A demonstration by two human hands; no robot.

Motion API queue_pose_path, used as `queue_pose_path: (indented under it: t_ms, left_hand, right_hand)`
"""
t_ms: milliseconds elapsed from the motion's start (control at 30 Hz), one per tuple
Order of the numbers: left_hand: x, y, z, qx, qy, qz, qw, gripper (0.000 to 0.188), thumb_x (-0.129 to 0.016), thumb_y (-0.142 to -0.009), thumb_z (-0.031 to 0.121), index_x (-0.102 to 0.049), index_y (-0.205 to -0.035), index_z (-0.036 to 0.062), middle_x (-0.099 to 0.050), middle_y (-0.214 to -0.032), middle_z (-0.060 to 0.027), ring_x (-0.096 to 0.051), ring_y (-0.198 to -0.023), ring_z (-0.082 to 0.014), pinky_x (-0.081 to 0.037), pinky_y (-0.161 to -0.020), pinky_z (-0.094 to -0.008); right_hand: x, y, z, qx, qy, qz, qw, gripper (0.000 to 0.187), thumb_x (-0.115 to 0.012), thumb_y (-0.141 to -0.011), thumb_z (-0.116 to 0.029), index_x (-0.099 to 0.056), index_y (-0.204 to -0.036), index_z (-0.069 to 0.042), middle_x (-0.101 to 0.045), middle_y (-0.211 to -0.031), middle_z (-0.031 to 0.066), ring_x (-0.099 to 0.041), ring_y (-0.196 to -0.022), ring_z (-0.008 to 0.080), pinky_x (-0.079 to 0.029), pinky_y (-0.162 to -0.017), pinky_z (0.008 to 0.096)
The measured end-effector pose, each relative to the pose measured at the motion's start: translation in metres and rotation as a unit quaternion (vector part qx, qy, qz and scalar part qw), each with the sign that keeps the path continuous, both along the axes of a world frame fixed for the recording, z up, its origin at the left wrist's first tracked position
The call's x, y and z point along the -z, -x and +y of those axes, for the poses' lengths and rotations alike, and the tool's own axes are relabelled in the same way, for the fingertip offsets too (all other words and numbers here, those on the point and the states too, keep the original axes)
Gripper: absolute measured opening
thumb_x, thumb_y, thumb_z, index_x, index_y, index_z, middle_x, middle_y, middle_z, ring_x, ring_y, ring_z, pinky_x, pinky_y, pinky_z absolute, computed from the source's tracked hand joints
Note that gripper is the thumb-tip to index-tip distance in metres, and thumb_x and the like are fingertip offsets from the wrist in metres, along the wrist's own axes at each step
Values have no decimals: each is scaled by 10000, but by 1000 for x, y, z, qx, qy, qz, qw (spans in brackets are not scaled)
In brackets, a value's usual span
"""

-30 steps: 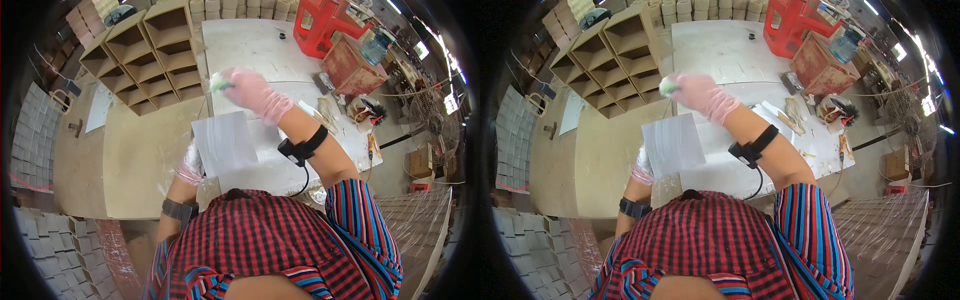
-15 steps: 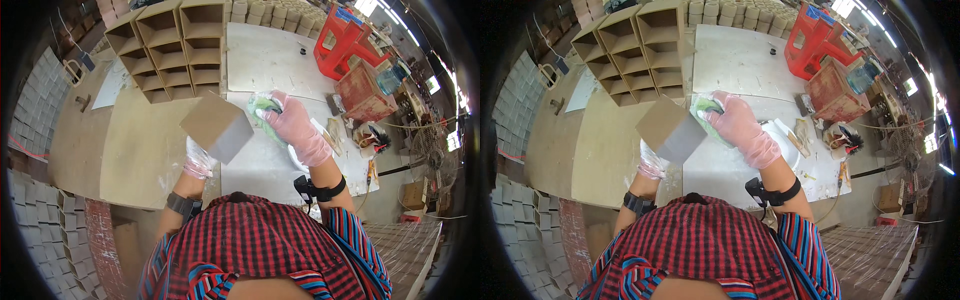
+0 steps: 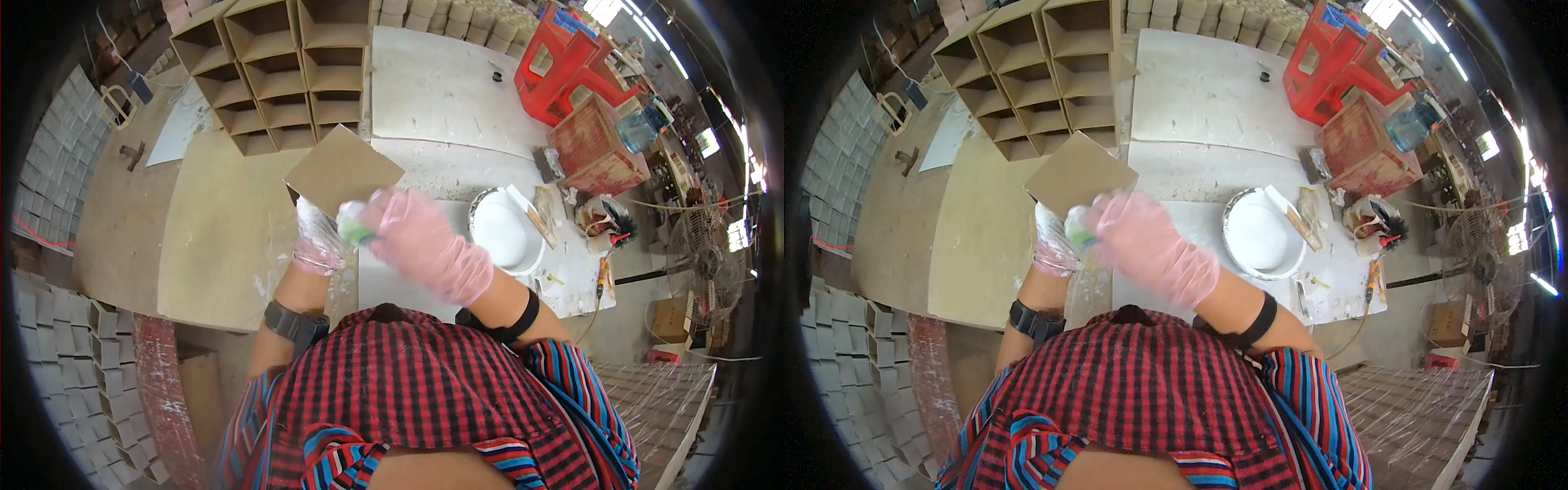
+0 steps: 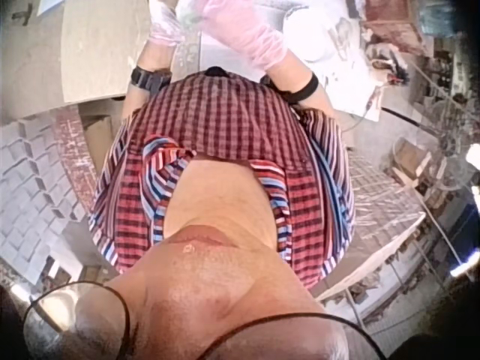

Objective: The recorder uses a damp sponge to wipe down the exterior surfaces of small wooden boxes in an industrial workshop.

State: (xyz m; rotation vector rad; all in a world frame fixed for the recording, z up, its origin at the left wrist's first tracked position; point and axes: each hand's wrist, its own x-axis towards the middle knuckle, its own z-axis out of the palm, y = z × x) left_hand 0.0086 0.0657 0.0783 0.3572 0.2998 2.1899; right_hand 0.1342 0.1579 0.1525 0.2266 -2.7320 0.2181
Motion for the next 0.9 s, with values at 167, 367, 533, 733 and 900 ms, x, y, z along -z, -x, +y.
queue_pose_path:
  t_ms: [167,367,533,733,900]
  left_hand:
    - [-26,-14,3,-80,84,-59,991,269,-478,-876,192,-503,-1092,34,-570,-1034,-106,-574,-909,-244,-479,-796,-350]
    - [8,-1,5,-102,126,-19,987,344,-425,-896,270,-479,-1127,22,-538,-1105,-126,-548,-979,-261,-448,-877,-397]
    - [9,-2,3,-38,93,-37,994,351,-404,-903,261,-462,-1147,15,-529,-1117,-132,-552,-974,-250,-470,-848,-373]
    - [10,-3,2,-35,88,-15,995,353,-398,-907,255,-452,-1162,17,-523,-1131,-128,-550,-984,-244,-474,-841,-367]
    - [11,-4,5,-30,90,1,995,360,-396,-908,260,-449,-1169,18,-521,-1138,-126,-549,-990,-242,-473,-845,-368]
  right_hand:
    - [9,17,49,148,26,88,985,219,-609,-694,-197,-578,-862,-59,-572,-768,109,-584,-731,260,-466,-617,363]
    - [22,11,7,60,-51,38,996,194,-612,-710,-224,-614,-876,-123,-570,-730,116,-577,-701,265,-463,-630,355]
    - [0,12,59,133,65,47,988,264,-610,-729,-235,-602,-951,-93,-595,-814,166,-582,-770,310,-462,-691,375]
    - [-53,20,57,172,165,23,971,250,-554,-758,-178,-596,-975,-60,-607,-923,151,-573,-860,332,-460,-736,386]
    - [-75,33,37,139,84,-140,977,243,-550,-776,-219,-599,-964,-73,-599,-948,152,-579,-851,330,-468,-742,379]
